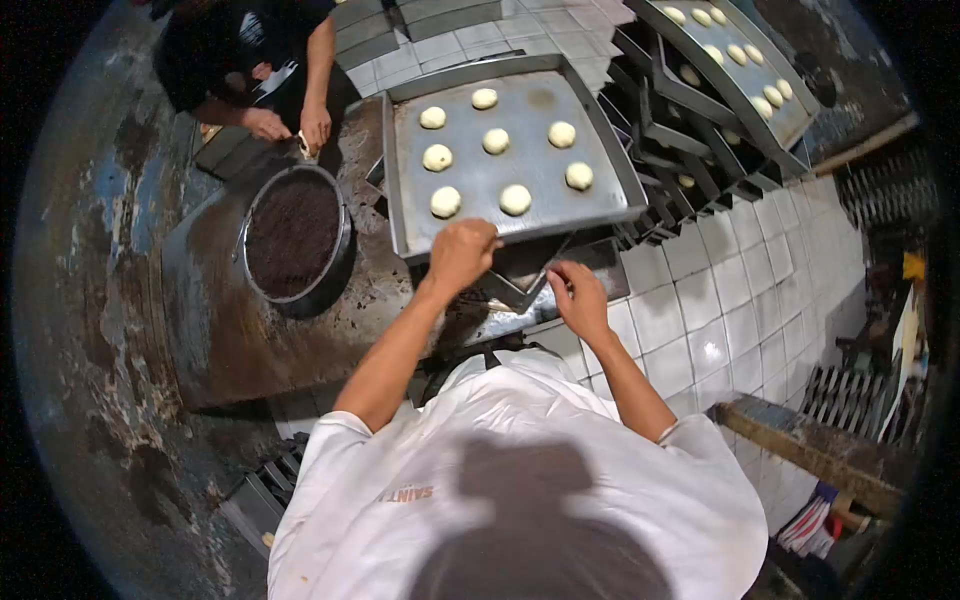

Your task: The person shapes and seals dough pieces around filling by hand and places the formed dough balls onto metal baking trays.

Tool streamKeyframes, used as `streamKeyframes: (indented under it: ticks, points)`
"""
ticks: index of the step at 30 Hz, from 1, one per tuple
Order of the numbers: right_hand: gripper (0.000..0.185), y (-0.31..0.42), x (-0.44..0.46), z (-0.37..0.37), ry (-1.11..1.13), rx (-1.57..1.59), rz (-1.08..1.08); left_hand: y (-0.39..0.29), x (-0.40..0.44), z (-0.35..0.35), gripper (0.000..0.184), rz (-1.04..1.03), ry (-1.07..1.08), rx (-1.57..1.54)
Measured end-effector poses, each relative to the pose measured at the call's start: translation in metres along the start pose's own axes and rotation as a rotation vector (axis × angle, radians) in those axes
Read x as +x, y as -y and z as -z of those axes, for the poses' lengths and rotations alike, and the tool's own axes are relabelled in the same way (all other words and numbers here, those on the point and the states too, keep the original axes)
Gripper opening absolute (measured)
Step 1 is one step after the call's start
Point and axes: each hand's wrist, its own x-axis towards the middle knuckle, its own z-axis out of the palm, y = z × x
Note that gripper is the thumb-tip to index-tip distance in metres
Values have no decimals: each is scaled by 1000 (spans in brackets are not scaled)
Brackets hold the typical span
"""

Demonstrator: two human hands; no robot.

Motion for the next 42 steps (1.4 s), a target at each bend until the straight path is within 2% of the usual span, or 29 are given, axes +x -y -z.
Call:
streamKeyframes:
  ticks: [4, 6, 7, 9, 10, 11, 12, 14, 15, 17, 18, 19, 21, 22, 24, 25, 27, 28, 29, 31, 33, 35, 36, 37, 39, 40, 42]
  points:
    - [21, 6, 48, -16, 92, -163, 85, -16, 50, 69, 24, 21, 11, 15]
    - [21, -4, 80, -39, 273, -464, 3, -16, 62, 86, 22, 8, -18, 11]
    - [21, -23, 93, -55, 261, -463, 15, -16, 67, 92, 23, 29, -11, 31]
    - [28, -58, 120, -90, -129, -573, 418, -15, 73, 101, 24, 45, -17, 66]
    - [44, -52, 135, -94, 202, -690, 121, -16, 69, 99, 25, 40, -22, 68]
    - [49, -49, 149, -96, 200, -766, 106, -15, 67, 98, 26, 35, -28, 72]
    - [48, -70, 158, -111, 96, -717, 157, -10, 65, 93, 27, -2, -38, 63]
    - [49, -127, 159, -138, -39, -574, 289, -15, 60, 88, 26, 81, -8, 15]
    - [49, -124, 158, -138, -33, -572, 299, -16, 57, 84, 25, 107, -1, -14]
    - [50, -120, 144, -138, 33, -852, 156, -16, 50, 75, 25, 122, -12, -15]
    - [42, -110, 124, -115, -28, -726, 284, -16, 47, 72, 26, 124, -23, -17]
    - [42, -75, 107, -87, -13, -730, 292, -14, 45, 68, 26, 138, -26, -26]
    - [34, -3, 75, -38, 166, -558, -102, -10, 38, 56, 24, 120, -71, -36]
    - [34, 0, 58, -33, 179, -566, -105, -7, 34, 48, 24, 130, -68, -47]
    - [24, 1, 30, -24, -164, 8, -126, 1, 26, 28, 22, 89, -72, -64]
    - [24, 2, 22, -20, -161, 2, -145, 5, 21, 17, 22, 90, -55, -75]
    - [23, 6, 13, -9, -77, 369, -413, 11, 13, -3, 18, 86, -35, -72]
    - [24, 10, 12, -6, -25, 737, -532, 13, 9, -12, 16, 122, 14, -55]
    - [24, 15, 14, -3, -35, 732, -543, 15, 6, -21, 16, 116, 25, -64]
    - [25, 29, 21, 1, 59, 1012, -639, 17, -1, -27, 17, 164, 46, -59]
    - [27, 28, 29, -8, 83, 1032, -582, 11, -8, -17, 20, 218, 104, -107]
    - [29, 51, 40, -12, 149, 942, -428, -17, -22, 19, 25, 508, -89, -797]
    - [26, 67, 46, -15, 145, 799, -366, -32, -29, 36, 37, 562, -97, -1094]
    - [26, 85, 51, -19, 143, 763, -336, -44, -36, 53, 41, 643, -15, -1181]
    - [24, 100, 56, -46, 60, 547, -110, -53, -56, 48, 41, 590, -151, -1304]
    - [25, 111, 56, -55, 49, 516, -57, -60, -61, 51, 39, 716, -306, -1354]
    - [23, 131, 56, -77, 12, 462, 34, -50, -77, 52, 36, 811, -436, -1318]
